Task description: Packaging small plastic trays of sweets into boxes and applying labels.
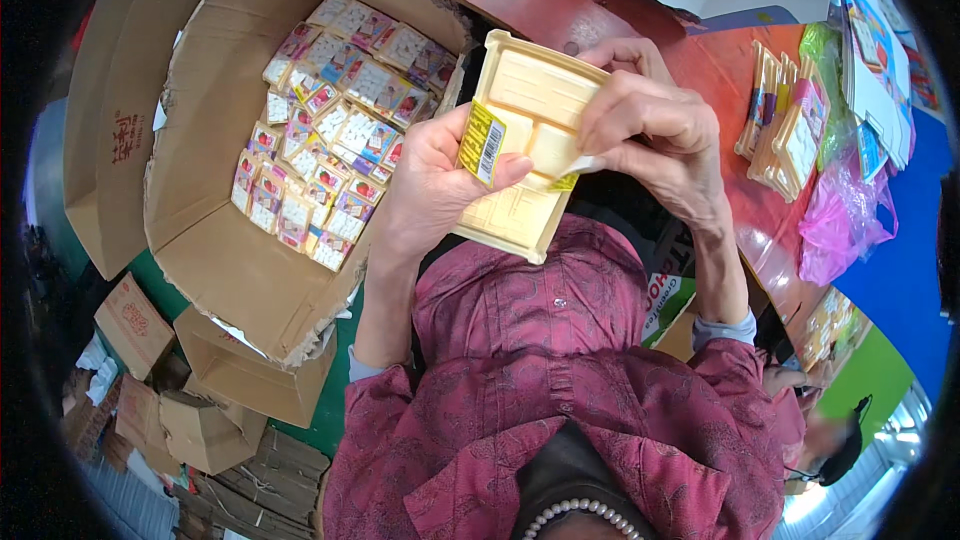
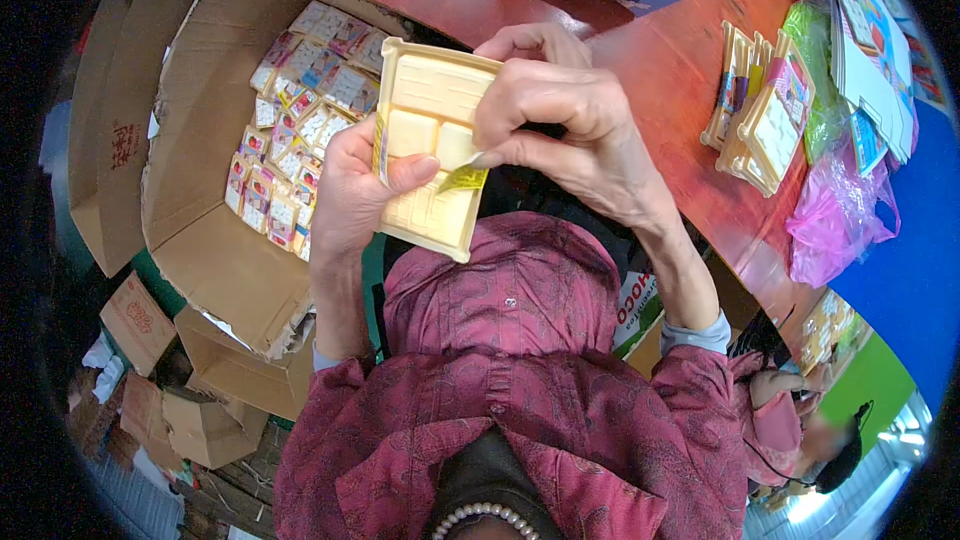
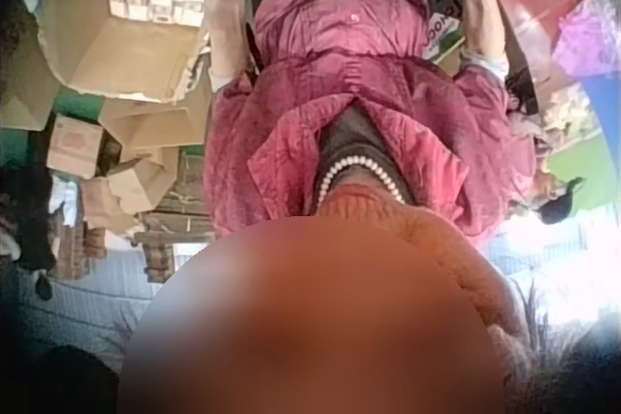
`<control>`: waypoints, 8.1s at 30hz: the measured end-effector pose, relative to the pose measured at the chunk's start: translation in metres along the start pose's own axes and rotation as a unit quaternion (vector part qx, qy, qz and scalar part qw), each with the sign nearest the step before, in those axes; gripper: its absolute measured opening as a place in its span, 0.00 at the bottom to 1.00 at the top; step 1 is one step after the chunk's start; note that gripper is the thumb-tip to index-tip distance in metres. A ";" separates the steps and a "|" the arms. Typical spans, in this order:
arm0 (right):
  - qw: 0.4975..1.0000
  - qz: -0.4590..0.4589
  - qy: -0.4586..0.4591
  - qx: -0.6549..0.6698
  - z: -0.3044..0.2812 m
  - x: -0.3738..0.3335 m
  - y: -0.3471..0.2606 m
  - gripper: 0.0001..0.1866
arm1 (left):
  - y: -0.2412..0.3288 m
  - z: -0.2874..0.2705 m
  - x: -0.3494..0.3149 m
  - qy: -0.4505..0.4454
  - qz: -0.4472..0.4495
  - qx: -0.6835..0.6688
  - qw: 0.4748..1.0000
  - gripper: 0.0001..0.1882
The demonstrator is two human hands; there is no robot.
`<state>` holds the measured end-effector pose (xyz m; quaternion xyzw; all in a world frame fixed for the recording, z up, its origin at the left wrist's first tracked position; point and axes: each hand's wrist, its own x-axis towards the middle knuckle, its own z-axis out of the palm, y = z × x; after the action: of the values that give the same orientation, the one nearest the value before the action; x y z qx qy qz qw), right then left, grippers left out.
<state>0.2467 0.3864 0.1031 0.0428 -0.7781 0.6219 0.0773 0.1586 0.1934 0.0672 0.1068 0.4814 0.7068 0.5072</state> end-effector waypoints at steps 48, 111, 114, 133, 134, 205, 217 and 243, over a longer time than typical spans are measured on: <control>0.895 0.227 0.248 0.291 0.061 -0.021 0.012 0.30 | -0.027 0.006 -0.002 0.021 0.025 0.087 0.996 0.26; 0.934 0.057 0.025 -0.351 0.074 -0.049 -0.012 0.48 | -0.020 0.019 0.006 0.163 0.103 -0.110 0.975 0.16; 0.881 0.010 0.050 -0.471 0.077 -0.052 -0.002 0.38 | -0.016 0.032 -0.002 0.140 0.118 -0.071 0.980 0.16; 0.812 0.163 0.331 0.452 0.045 -0.085 -0.007 0.17 | -0.018 0.056 0.004 0.098 0.118 -0.117 0.981 0.23; 0.819 0.148 0.333 0.444 0.043 -0.087 -0.007 0.17 | -0.017 0.060 0.006 0.093 0.122 -0.119 0.981 0.23; 0.813 0.160 0.246 -0.503 -0.039 -0.119 -0.037 0.29 | -0.037 0.112 0.085 -0.048 0.185 0.083 0.978 0.42; 0.815 0.111 0.186 -0.538 -0.061 -0.110 -0.020 0.40 | -0.040 0.124 0.096 -0.100 0.190 0.267 0.940 0.36; 0.781 0.099 0.573 -0.226 -0.060 -0.157 -0.007 0.33 | -0.051 0.116 0.102 -0.143 0.246 0.246 0.927 0.34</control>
<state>0.4064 0.4383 0.0956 -0.4174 -0.7084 0.3423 0.4547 0.2169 0.3445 0.0526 0.4433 0.5207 0.6464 0.3385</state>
